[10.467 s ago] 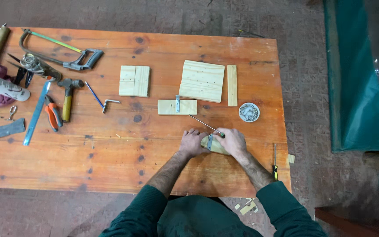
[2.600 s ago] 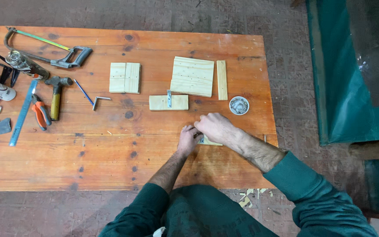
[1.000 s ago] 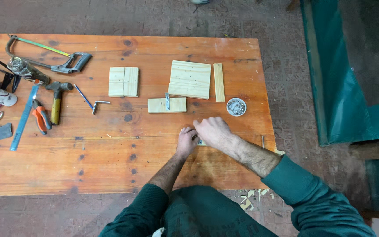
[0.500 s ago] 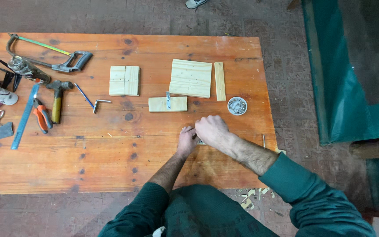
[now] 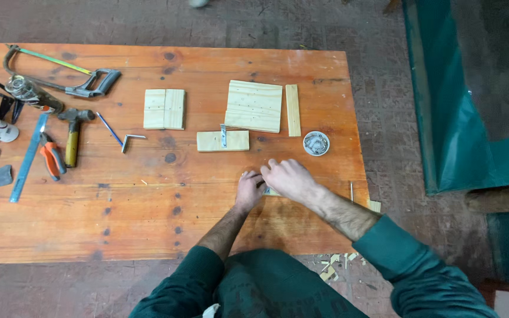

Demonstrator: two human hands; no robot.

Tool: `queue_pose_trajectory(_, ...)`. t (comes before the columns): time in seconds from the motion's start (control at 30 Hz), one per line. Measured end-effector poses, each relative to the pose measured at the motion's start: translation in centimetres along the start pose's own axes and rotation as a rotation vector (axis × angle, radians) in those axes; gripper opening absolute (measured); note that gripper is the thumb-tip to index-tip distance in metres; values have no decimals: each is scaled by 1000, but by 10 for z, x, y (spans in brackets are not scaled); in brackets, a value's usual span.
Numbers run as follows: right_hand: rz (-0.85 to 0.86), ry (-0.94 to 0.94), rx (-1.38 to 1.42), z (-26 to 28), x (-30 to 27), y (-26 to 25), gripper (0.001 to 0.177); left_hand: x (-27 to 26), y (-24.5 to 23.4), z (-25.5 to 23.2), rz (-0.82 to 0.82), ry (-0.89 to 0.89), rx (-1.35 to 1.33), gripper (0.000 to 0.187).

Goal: The person aligns two small wooden boards on a workbench, places a metal hinge between them, and uses a screwdriver to fasten screws through the hinge into the wood. They repeat this process for a second hinge on another pair of boards.

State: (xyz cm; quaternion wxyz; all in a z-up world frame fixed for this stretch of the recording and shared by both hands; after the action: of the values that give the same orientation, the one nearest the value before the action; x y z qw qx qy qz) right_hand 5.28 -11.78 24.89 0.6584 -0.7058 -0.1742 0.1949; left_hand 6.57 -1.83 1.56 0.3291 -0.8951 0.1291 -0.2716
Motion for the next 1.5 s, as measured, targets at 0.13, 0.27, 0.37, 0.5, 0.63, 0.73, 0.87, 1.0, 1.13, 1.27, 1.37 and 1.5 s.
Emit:
queue_pose_trajectory(0.13, 59, 103, 0, 8, 13, -18, 26, -3, -1, 0, -23, -19, -14, 14)
queue_pose_trajectory(0.27, 238, 43, 57, 17, 19, -31, 44, -2, 10, 14, -29, -39, -55, 16)
queue_pose_trajectory(0.37, 245, -60, -8, 23, 17, -27, 42, -7, 15, 19, -10, -71, -80, 17)
queue_pose_trajectory(0.5, 158, -84, -48, 23, 18, -18, 37, -3, 8, 11, 1, -91, -67, 18)
queue_pose_trajectory(0.63, 57, -64, -52, 14, 27, 30, 25, -5, 12, 13, -9, -60, -51, 15)
queue_pose_trajectory(0.73, -16, -26, -66, 19, 29, 39, 23, -6, 11, 14, -11, -71, -44, 13)
queue_pose_trajectory(0.87, 70, 71, -75, 27, 26, -5, 22, -6, 12, 13, -13, -80, -34, 16)
queue_pose_trajectory(1.0, 97, -101, -130, 33, 24, -22, 14, -7, 16, 19, -39, -40, -42, 14)
queue_pose_trajectory(1.13, 80, -127, -151, 30, 29, 13, 11, -6, 3, 6, -61, -3, -38, 16)
queue_pose_trajectory(1.27, 84, 106, -97, 25, 37, 28, 11, -5, 8, 5, -13, -22, -8, 12)
queue_pose_trajectory(1.37, 127, 246, -52, 26, 39, 41, 13, 2, -7, -8, -24, -5, -12, 12)
queue_pose_trajectory(1.5, 187, 212, -56, 27, 42, 41, 16, 1, -13, -13, -23, -6, -37, 8)
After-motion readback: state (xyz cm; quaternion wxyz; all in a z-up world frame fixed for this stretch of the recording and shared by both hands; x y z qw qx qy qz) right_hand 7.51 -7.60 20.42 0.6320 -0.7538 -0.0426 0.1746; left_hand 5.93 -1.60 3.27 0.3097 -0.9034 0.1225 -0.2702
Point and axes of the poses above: each hand's wrist, its own x-axis towards the middle knuckle, its own y-axis out of the palm, z = x × y, the point moved 7 cm from there along x, towards the middle knuckle, and after that the axes turned 15 degrees about y, right-handed, at the moved point
